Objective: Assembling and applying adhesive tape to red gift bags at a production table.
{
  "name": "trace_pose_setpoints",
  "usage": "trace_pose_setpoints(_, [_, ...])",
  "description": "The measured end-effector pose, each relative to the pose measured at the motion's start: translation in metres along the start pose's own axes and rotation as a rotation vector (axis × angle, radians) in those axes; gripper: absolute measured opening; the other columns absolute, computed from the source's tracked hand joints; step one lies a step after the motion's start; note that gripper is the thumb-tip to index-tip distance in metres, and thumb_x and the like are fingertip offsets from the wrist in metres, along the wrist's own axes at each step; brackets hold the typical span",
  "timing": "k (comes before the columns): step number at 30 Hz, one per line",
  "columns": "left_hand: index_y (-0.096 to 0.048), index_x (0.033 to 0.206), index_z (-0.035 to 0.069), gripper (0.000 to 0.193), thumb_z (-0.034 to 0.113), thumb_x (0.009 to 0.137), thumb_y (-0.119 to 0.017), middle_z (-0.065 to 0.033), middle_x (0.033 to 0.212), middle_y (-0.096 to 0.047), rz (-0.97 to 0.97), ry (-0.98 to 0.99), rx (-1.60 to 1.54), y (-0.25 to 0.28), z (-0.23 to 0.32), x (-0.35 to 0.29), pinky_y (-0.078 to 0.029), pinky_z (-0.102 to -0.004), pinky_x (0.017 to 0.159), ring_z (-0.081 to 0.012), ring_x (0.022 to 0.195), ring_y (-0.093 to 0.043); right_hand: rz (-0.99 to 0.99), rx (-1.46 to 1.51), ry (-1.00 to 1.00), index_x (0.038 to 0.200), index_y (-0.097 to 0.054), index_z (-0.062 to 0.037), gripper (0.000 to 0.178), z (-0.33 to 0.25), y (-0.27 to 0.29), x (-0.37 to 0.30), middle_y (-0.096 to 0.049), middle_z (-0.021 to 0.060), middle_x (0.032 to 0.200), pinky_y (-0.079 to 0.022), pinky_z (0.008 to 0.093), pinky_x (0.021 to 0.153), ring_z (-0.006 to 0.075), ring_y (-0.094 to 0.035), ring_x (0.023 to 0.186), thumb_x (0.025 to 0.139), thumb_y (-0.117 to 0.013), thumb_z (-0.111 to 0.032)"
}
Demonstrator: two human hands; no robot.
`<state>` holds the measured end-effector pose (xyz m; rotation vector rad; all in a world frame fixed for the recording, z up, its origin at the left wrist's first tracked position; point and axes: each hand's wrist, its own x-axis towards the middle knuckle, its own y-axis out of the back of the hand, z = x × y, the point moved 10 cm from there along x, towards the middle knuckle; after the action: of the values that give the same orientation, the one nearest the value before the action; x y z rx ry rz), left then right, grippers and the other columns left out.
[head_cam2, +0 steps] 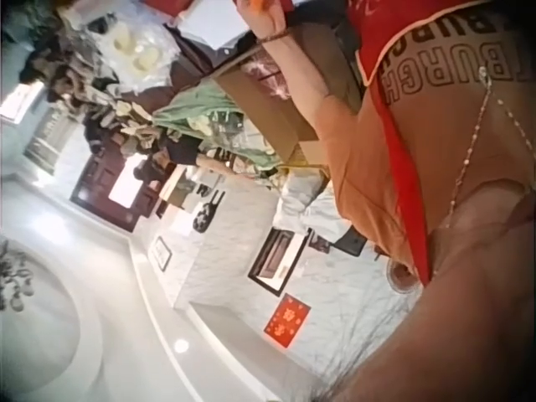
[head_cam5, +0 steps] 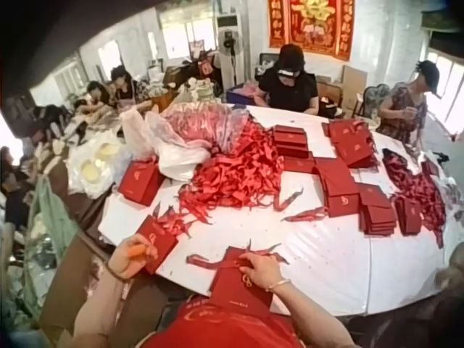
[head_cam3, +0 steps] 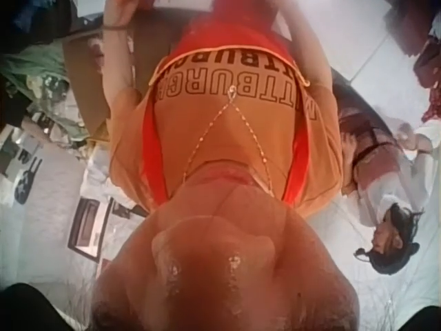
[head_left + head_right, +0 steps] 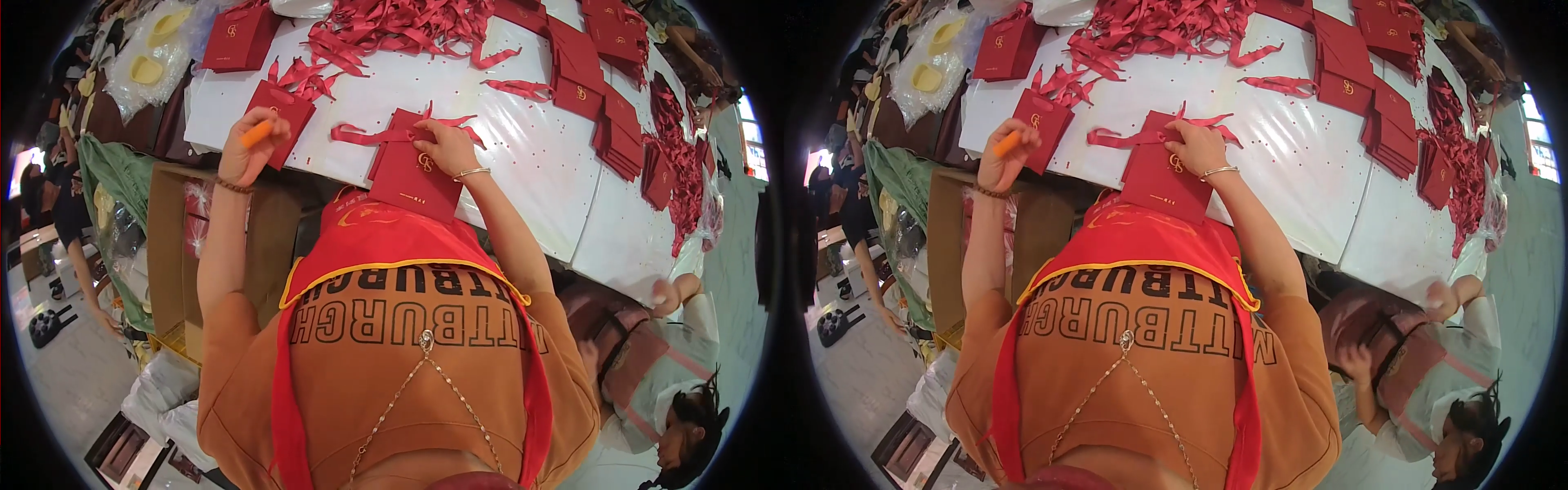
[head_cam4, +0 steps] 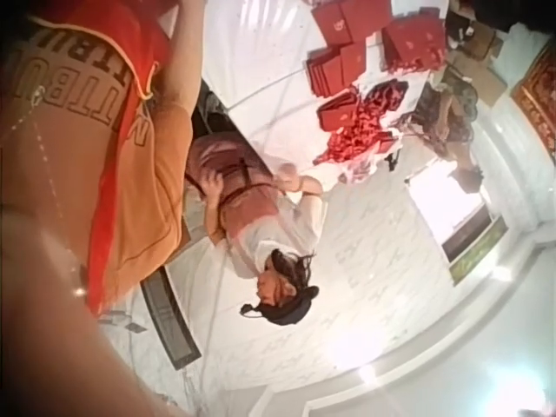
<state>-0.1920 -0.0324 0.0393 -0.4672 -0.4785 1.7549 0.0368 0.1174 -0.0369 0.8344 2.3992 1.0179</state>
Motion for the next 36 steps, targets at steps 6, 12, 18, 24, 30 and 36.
trace_pose_setpoints(6, [-0.061, 0.091, 0.003, 0.017, 0.013, 0.079, -0.055, -0.0089, 0.074, -0.060, 0.386, 0.041, 1.234, 0.034, -0.042, 0.020, -0.046, -0.0315, 0.065, -0.0221, 0.071, -0.059, 0.015, 0.002, -0.013, 0.101, -0.058, -0.0152, 0.030, -0.001, 0.002, -0.001, -0.064, 0.0056, 0.083, -0.041, 0.0358, 0.070, 0.0209, -0.060, 0.080, 0.074, -0.061, -0.029])
trace_pose_setpoints(12, [-0.058, 0.090, 0.004, 0.022, 0.023, 0.079, -0.056, -0.0121, 0.090, -0.057, 0.278, -0.260, 1.751, -0.017, -0.072, 0.069, -0.046, -0.0395, 0.067, -0.0307, 0.080, -0.056, 0.013, -0.007, 0.003, 0.101, -0.058, -0.0156, 0.030, 0.001, -0.001, -0.002, -0.064, 0.0055, 0.082, -0.042, 0.0357, 0.069, 0.0210, -0.060, 0.078, 0.074, -0.062, -0.029])
trace_pose_setpoints(18, [-0.057, 0.085, 0.002, 0.021, 0.022, 0.079, -0.055, -0.0127, 0.087, -0.057, 0.177, -0.202, 1.969, -0.017, -0.091, 0.091, -0.047, -0.0410, 0.064, -0.0310, 0.079, -0.057, 0.014, 0.004, -0.010, 0.101, -0.057, -0.0153, 0.031, -0.002, 0.002, -0.003, -0.064, 0.0066, 0.081, -0.043, 0.0366, 0.068, 0.0225, -0.060, 0.078, 0.073, -0.063, -0.028])
trace_pose_setpoints(24, [-0.058, 0.084, 0.001, 0.017, 0.017, 0.076, -0.058, -0.0111, 0.073, -0.060, -0.022, -0.075, 1.273, -0.072, -0.095, 0.101, -0.044, -0.0285, 0.057, -0.0193, 0.063, -0.057, 0.079, 0.170, 0.025, 0.095, -0.056, -0.0110, 0.032, -0.011, 0.006, 0.013, -0.063, 0.0090, 0.088, -0.044, 0.0369, 0.070, 0.0259, -0.060, 0.081, 0.070, -0.067, -0.027])
trace_pose_setpoints(30, [-0.058, 0.080, 0.001, 0.014, 0.015, 0.075, -0.057, -0.0118, 0.074, -0.060, -0.211, -0.048, 1.424, -0.099, -0.107, 0.086, -0.043, -0.0318, 0.061, -0.0238, 0.067, -0.057, 0.067, -0.230, 0.135, 0.087, -0.059, -0.0140, 0.031, -0.044, 0.026, -0.002, -0.058, 0.0057, 0.083, -0.035, 0.0397, 0.073, 0.0241, -0.050, 0.086, 0.063, -0.070, -0.030])
trace_pose_setpoints(36, [-0.058, 0.081, 0.002, 0.014, 0.014, 0.076, -0.056, -0.0122, 0.079, -0.059, -0.210, -0.154, 1.453, -0.113, -0.097, 0.082, -0.044, -0.0357, 0.066, -0.0280, 0.076, -0.056, 0.170, -0.060, 0.093, 0.087, -0.060, -0.0110, 0.029, -0.024, 0.055, -0.025, -0.047, 0.0059, 0.093, -0.042, 0.0348, 0.073, 0.0257, -0.047, 0.087, 0.062, -0.072, -0.020])
